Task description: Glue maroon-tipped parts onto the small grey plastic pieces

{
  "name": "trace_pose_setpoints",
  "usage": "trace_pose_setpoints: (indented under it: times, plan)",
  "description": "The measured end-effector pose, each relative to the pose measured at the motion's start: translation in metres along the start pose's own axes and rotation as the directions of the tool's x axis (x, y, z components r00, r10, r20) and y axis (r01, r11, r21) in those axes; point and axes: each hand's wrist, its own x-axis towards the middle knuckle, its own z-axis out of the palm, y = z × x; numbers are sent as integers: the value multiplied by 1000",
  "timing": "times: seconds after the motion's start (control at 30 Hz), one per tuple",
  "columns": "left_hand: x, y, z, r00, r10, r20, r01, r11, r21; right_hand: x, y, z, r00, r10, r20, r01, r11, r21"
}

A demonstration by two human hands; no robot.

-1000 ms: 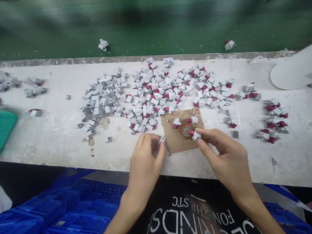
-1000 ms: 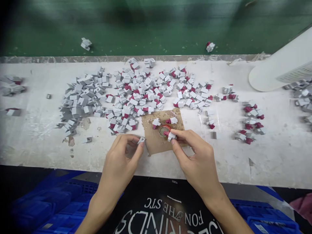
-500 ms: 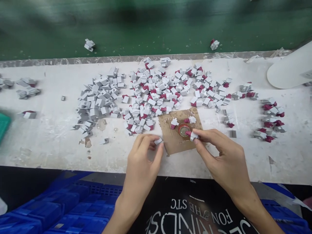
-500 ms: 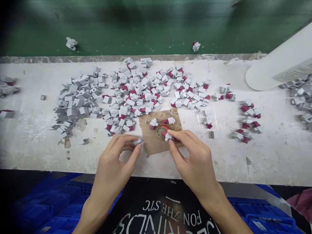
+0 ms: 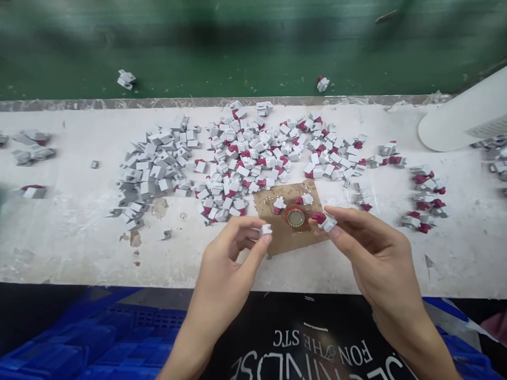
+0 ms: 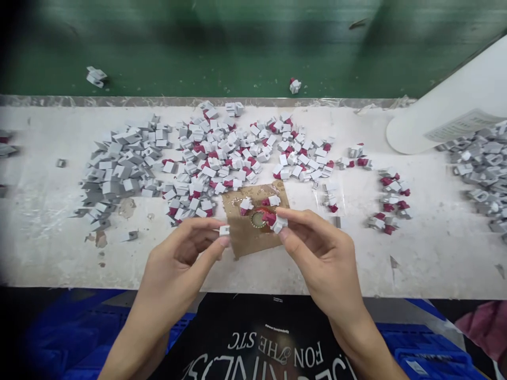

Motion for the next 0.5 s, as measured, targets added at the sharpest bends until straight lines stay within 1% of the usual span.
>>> trace_pose_setpoints:
  times: [0.1,0.17,0.2,0.27,0.33,0.43,0.5]
  plan:
    - [9,22,13,993,-1,119,30,969,-246,4,0,-1,999,25,42,-31,991,134]
    - [16,33,21,982,2,189,64,936,-345,7,1,0,998,36,55,-45,983,177]
    - [19,37,25,978,6,207,74,924,-375,7,1,0,998,37,55,-47,981,190]
    - [24,42,31,976,8,218,80,916,-393,8,1,0,998,36,48,-45,978,202]
    - [26,44,34,976,1,219,82,926,-368,9,2,-1,999,25,40,-33,979,200]
    - [27,44,36,973,-7,232,87,938,-335,10,0,-2,999,-8,35,2,984,179]
    - [28,43,37,969,-4,246,89,938,-335,10,-4,-2,998,-28,48,21,991,135]
